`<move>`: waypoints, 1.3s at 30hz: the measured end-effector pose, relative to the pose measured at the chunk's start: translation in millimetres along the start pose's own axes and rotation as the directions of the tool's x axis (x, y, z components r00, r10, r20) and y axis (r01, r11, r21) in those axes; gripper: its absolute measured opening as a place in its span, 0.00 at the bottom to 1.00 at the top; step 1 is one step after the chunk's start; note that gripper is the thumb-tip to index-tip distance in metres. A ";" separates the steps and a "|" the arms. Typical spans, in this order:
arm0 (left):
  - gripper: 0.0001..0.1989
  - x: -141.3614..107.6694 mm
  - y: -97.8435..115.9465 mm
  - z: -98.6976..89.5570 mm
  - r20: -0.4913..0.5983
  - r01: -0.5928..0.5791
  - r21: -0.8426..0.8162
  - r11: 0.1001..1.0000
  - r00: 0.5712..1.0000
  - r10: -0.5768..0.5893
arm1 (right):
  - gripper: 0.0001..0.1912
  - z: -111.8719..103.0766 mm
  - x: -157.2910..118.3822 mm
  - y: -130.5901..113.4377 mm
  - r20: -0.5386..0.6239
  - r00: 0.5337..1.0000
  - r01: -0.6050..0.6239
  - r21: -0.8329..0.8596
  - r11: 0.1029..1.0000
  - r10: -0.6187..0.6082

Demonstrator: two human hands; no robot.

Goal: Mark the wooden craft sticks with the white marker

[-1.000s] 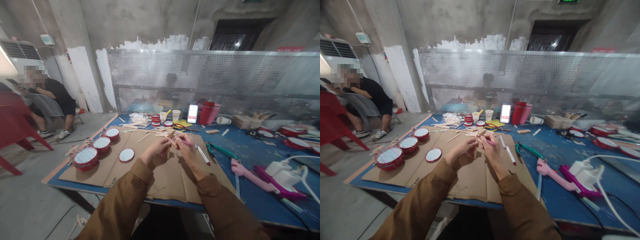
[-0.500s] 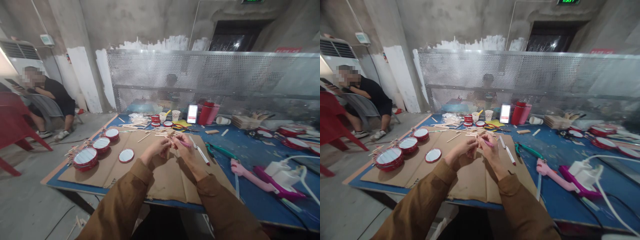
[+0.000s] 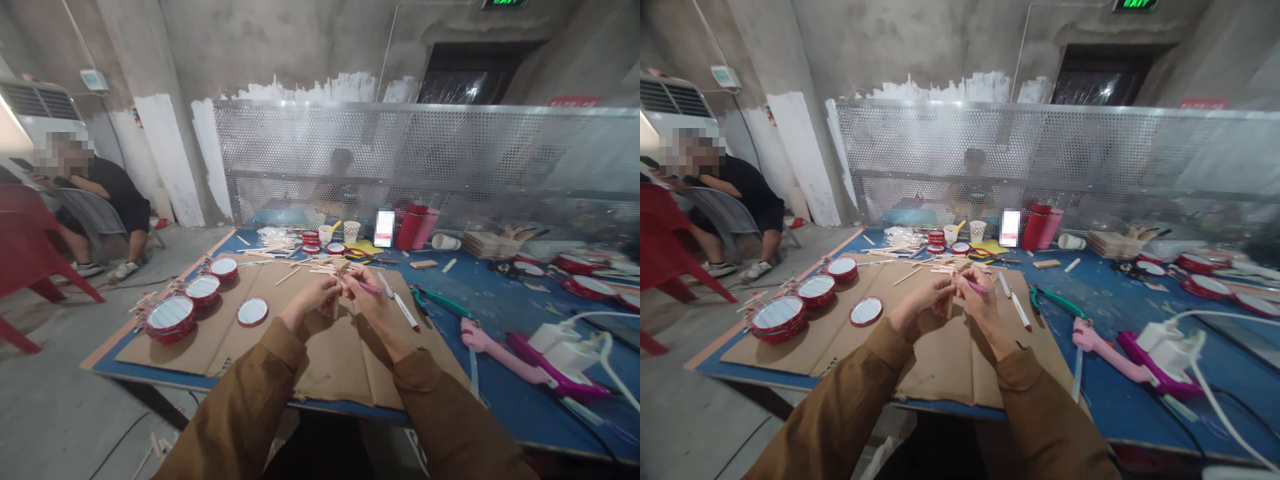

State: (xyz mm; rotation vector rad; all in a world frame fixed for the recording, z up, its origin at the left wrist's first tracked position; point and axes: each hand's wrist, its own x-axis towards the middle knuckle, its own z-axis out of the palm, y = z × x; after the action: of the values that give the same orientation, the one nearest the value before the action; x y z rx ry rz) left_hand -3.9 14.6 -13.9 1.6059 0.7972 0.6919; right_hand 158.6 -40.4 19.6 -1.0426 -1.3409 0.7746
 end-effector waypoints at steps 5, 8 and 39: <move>0.21 1.6 -3.6 -0.6 0.007 -0.024 0.007 1.000 1.000 0.024 | 0.26 -0.5 0.1 0.0 -0.010 1.000 -0.002 -0.005 1.000 0.001; 0.22 2.5 -4.9 -0.4 0.002 -0.019 -0.002 1.000 1.000 0.019 | 0.27 -0.7 -0.2 -1.0 0.015 1.000 0.000 -0.001 1.000 0.000; 0.21 -4.0 5.2 2.7 -0.022 0.018 -0.007 1.000 1.000 -0.018 | 0.25 -0.1 -0.6 0.2 -0.024 0.999 0.024 -0.014 1.000 -0.025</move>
State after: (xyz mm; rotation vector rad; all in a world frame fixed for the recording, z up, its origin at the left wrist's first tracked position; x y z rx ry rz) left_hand -3.5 9.1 -9.4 1.5857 0.8234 0.6997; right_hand 158.7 -40.9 19.2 -1.0413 -1.3378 0.7332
